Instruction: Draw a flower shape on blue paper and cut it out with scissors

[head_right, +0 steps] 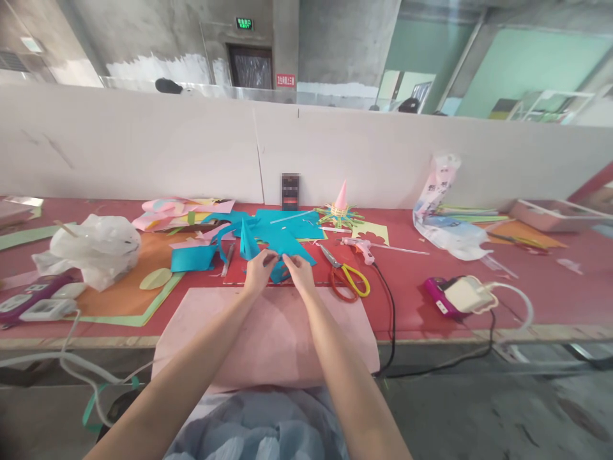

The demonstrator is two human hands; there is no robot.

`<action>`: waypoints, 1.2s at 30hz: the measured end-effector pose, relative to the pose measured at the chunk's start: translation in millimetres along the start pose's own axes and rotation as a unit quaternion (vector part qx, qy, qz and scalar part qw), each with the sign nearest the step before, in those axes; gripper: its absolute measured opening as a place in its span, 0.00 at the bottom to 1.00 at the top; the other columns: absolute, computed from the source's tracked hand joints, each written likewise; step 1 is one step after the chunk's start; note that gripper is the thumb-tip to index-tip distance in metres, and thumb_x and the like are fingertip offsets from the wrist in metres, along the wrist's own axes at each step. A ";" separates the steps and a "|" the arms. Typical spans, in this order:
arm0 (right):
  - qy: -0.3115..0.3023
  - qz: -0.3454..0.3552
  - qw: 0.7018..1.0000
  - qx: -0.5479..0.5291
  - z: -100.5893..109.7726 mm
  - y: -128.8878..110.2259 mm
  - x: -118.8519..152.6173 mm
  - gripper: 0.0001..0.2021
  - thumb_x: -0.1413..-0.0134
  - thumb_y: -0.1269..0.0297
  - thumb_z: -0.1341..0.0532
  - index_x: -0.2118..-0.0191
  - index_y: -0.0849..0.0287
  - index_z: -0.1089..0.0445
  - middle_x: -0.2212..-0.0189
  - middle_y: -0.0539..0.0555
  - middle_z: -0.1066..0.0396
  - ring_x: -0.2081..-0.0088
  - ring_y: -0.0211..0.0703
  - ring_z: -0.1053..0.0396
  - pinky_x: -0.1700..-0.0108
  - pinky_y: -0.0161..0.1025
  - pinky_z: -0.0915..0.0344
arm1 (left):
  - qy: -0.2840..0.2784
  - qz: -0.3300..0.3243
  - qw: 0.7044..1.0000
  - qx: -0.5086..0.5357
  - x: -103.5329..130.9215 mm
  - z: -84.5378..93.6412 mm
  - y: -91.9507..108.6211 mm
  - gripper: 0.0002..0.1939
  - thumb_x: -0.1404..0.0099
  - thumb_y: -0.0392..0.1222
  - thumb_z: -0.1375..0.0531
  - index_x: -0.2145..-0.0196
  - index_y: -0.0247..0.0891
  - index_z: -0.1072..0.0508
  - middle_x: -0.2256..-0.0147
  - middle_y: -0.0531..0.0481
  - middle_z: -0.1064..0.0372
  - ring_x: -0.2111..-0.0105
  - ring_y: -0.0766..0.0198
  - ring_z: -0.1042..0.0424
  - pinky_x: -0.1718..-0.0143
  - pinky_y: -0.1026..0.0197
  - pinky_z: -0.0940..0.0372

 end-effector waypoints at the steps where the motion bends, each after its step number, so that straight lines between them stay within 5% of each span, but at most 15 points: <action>1: -0.005 0.001 1.000 -0.002 -0.2 0.8 -0.4 0.18 0.55 0.46 0.41 0.73 0.58 0.31 0.74 0.51 0.28 0.77 0.39 0.32 0.80 0.34 0.35 | -0.003 -0.002 1.000 0.001 0.2 -0.7 -0.8 0.07 0.39 0.42 0.46 0.66 0.38 0.30 0.66 0.49 0.27 0.64 0.64 0.27 0.58 0.62 0.35; 9: -0.012 0.005 1.000 -0.026 -1.5 8.4 -4.8 0.13 0.57 0.52 0.39 0.73 0.58 0.33 0.74 0.51 0.29 0.77 0.39 0.34 0.81 0.33 0.35 | -0.005 0.009 1.000 0.000 -1.7 -2.5 -9.8 0.08 0.38 0.43 0.46 0.65 0.38 0.31 0.65 0.48 0.28 0.63 0.63 0.28 0.59 0.62 0.36; 24: -0.017 0.013 0.999 -0.039 -1.6 12.0 -7.1 0.14 0.58 0.51 0.39 0.77 0.56 0.38 0.77 0.50 0.30 0.77 0.41 0.33 0.81 0.35 0.35 | 0.018 0.044 0.988 0.148 -9.1 -7.1 -26.5 0.13 0.46 0.43 0.38 0.64 0.37 0.33 0.69 0.49 0.29 0.66 0.61 0.28 0.63 0.60 0.35; 36: -0.020 0.037 0.999 -0.020 -1.1 13.0 -9.3 0.15 0.56 0.49 0.39 0.75 0.56 0.34 0.77 0.51 0.29 0.78 0.41 0.33 0.81 0.35 0.37 | 0.033 0.023 0.986 0.163 -11.9 -8.2 -31.1 0.15 0.44 0.42 0.39 0.59 0.37 0.33 0.75 0.55 0.34 0.72 0.65 0.30 0.67 0.62 0.37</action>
Point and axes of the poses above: each hand's wrist, its own x-axis away from the middle knuckle, its own z-axis out of the back of the hand, y = z × x, the point moved 2 cm from there along -x, towards the middle knuckle
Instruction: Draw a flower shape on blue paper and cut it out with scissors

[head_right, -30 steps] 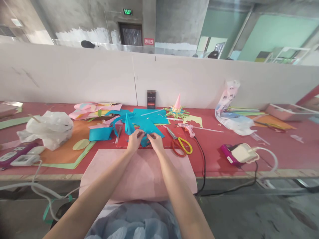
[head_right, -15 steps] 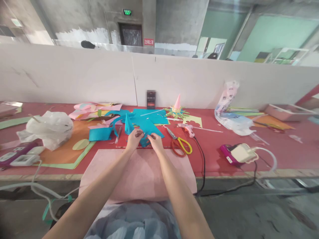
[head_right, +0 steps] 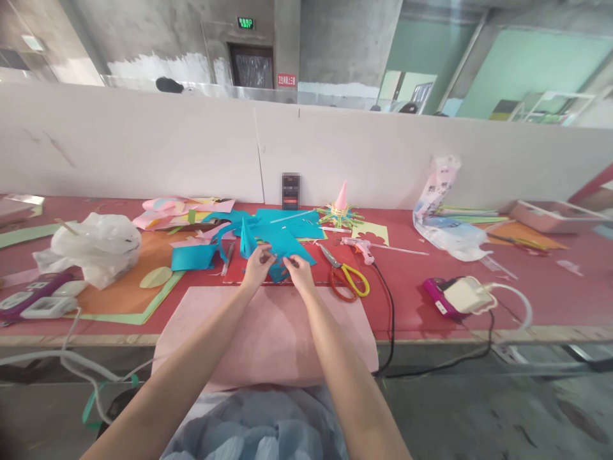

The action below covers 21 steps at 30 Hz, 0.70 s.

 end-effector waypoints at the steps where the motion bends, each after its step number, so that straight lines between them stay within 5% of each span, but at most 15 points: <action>1: 0.001 0.000 1.000 -0.002 0.1 1.0 -0.5 0.15 0.57 0.49 0.39 0.75 0.57 0.34 0.77 0.51 0.29 0.78 0.41 0.34 0.82 0.34 0.37 | -0.001 0.000 1.000 0.004 -0.2 0.0 -0.5 0.15 0.44 0.42 0.39 0.59 0.37 0.34 0.75 0.55 0.34 0.72 0.64 0.30 0.67 0.62 0.36; 9: 0.019 -0.026 0.999 -0.020 1.4 -2.9 0.5 0.15 0.61 0.51 0.37 0.70 0.58 0.30 0.76 0.51 0.29 0.76 0.42 0.32 0.81 0.36 0.36 | -0.034 0.000 0.999 0.012 0.7 -2.0 1.1 0.17 0.43 0.42 0.40 0.56 0.37 0.34 0.71 0.51 0.31 0.68 0.62 0.29 0.63 0.60 0.35; 21: 0.048 -0.031 0.997 -0.053 6.1 1.4 -2.4 0.19 0.65 0.48 0.34 0.70 0.59 0.28 0.77 0.50 0.32 0.76 0.39 0.35 0.81 0.32 0.37 | -0.008 -0.016 1.000 0.000 -1.3 0.8 -0.6 0.15 0.43 0.41 0.40 0.57 0.37 0.32 0.74 0.53 0.32 0.71 0.64 0.30 0.67 0.62 0.35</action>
Point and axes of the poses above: each hand's wrist, its own x-axis away from the middle knuckle, its own z-axis out of the back of the hand, y = z × x, the point moved 2 cm from there along -x, towards the middle knuckle
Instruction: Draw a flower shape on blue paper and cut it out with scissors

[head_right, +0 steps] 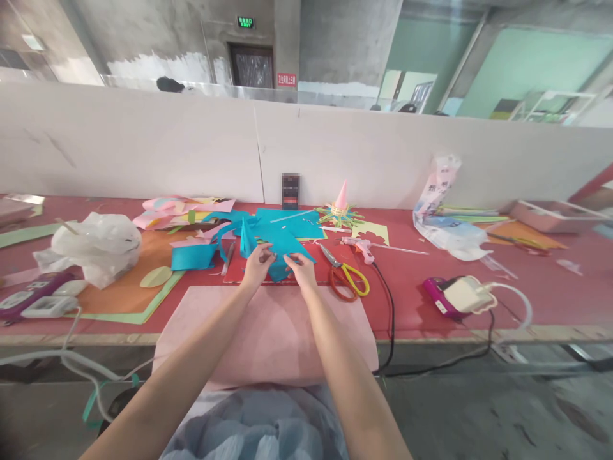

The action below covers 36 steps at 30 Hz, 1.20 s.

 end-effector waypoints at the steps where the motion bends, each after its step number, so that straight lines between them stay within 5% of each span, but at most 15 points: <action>1: 0.000 0.000 1.000 -0.002 0.0 -0.7 0.5 0.19 0.65 0.48 0.34 0.70 0.59 0.28 0.77 0.49 0.32 0.76 0.38 0.35 0.81 0.32 0.38 | 0.002 0.004 1.000 0.003 -0.1 0.2 0.1 0.15 0.43 0.41 0.40 0.57 0.37 0.32 0.74 0.53 0.32 0.71 0.64 0.29 0.66 0.61 0.34; 20: -0.009 -0.005 1.000 0.008 0.7 3.3 -2.1 0.19 0.66 0.49 0.34 0.68 0.59 0.28 0.72 0.51 0.28 0.75 0.38 0.33 0.79 0.32 0.37 | 0.037 0.048 0.998 0.027 2.3 2.5 17.0 0.18 0.46 0.44 0.37 0.58 0.37 0.32 0.76 0.54 0.31 0.71 0.63 0.28 0.64 0.59 0.34; 26: -0.018 0.001 1.000 -0.007 -0.6 1.2 -0.1 0.19 0.66 0.50 0.33 0.68 0.58 0.28 0.69 0.50 0.28 0.75 0.37 0.33 0.80 0.32 0.37 | 0.029 0.018 0.999 0.016 2.1 3.2 18.2 0.17 0.44 0.43 0.38 0.57 0.37 0.32 0.77 0.55 0.34 0.73 0.65 0.31 0.66 0.61 0.36; 36: 0.020 -0.059 0.996 -0.067 0.6 -6.8 2.1 0.28 0.54 0.39 0.43 0.63 0.62 0.26 0.67 0.61 0.26 0.78 0.43 0.32 0.82 0.40 0.37 | -0.008 -0.003 0.999 0.038 2.4 0.0 19.6 0.21 0.44 0.43 0.39 0.52 0.38 0.33 0.75 0.55 0.35 0.71 0.66 0.32 0.65 0.62 0.36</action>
Point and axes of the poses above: each hand's wrist, its own x-axis away from the middle knuckle, its own z-axis out of the back of the hand, y = z × x, the point moved 2 cm from there along -x, towards the middle knuckle
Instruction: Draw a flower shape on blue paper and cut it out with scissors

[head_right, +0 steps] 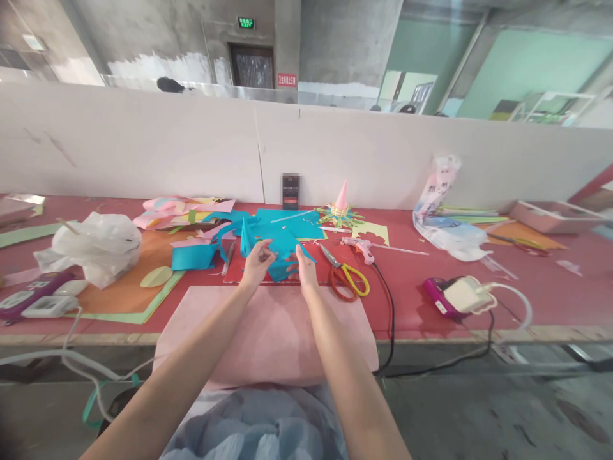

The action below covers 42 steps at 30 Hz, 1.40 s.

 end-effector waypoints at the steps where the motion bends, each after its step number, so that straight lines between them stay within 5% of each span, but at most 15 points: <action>1: 0.003 -0.002 1.000 -0.002 0.1 0.4 -0.5 0.27 0.54 0.39 0.43 0.64 0.61 0.26 0.67 0.60 0.26 0.78 0.43 0.32 0.82 0.41 0.37 | -0.011 0.001 1.000 0.004 0.4 -0.7 0.5 0.22 0.44 0.43 0.39 0.51 0.38 0.34 0.74 0.54 0.34 0.70 0.65 0.31 0.64 0.62 0.36; 6: 0.030 0.017 0.999 0.015 3.0 4.0 -2.9 0.22 0.57 0.43 0.39 0.68 0.59 0.28 0.70 0.56 0.26 0.77 0.44 0.31 0.82 0.39 0.37 | -0.050 0.019 0.999 0.002 2.4 -3.9 1.5 0.26 0.44 0.44 0.38 0.48 0.39 0.35 0.71 0.52 0.31 0.67 0.64 0.29 0.60 0.60 0.35; 12: 0.069 0.063 0.995 0.044 8.1 0.0 -0.6 0.19 0.57 0.46 0.40 0.69 0.59 0.29 0.75 0.53 0.27 0.78 0.42 0.32 0.81 0.36 0.38 | -0.021 0.088 0.995 0.037 1.2 -6.9 -8.1 0.24 0.46 0.46 0.37 0.52 0.37 0.32 0.71 0.51 0.28 0.67 0.62 0.27 0.60 0.59 0.34; 17: 0.040 0.130 0.987 0.084 4.5 -7.3 5.3 0.19 0.53 0.45 0.42 0.69 0.58 0.31 0.79 0.51 0.30 0.80 0.41 0.35 0.79 0.36 0.39 | 0.031 0.161 0.983 0.085 1.2 -6.6 -10.0 0.22 0.46 0.54 0.38 0.59 0.36 0.31 0.66 0.45 0.25 0.64 0.59 0.26 0.59 0.56 0.33; 23: -0.012 0.192 0.971 0.144 -2.5 -5.1 8.0 0.18 0.52 0.44 0.43 0.70 0.56 0.32 0.82 0.49 0.34 0.77 0.42 0.34 0.71 0.37 0.37 | 0.002 0.232 0.966 0.115 3.4 -6.6 -2.3 0.25 0.44 0.60 0.42 0.59 0.37 0.32 0.63 0.41 0.24 0.62 0.54 0.24 0.58 0.53 0.33; 34: -0.045 0.136 0.983 0.119 -4.6 -3.0 8.5 0.20 0.55 0.42 0.41 0.71 0.56 0.30 0.83 0.48 0.36 0.80 0.40 0.37 0.80 0.35 0.42 | 0.054 0.186 0.938 0.288 0.9 0.7 -11.5 0.17 0.45 0.44 0.35 0.59 0.34 0.30 0.63 0.43 0.24 0.59 0.58 0.25 0.51 0.53 0.33; 42: -0.040 0.138 0.988 0.057 -2.6 -0.1 3.3 0.18 0.56 0.46 0.39 0.72 0.58 0.30 0.77 0.50 0.31 0.81 0.37 0.38 0.84 0.34 0.42 | 0.045 0.188 0.949 0.250 -0.7 3.8 -13.0 0.18 0.43 0.47 0.37 0.56 0.37 0.30 0.58 0.43 0.26 0.55 0.55 0.27 0.53 0.52 0.32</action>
Point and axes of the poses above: each hand's wrist, its own x-axis away from the middle knuckle, its own z-axis out of the back of the hand, y = z × x, the point moved 2 cm from there along -x, towards the middle knuckle
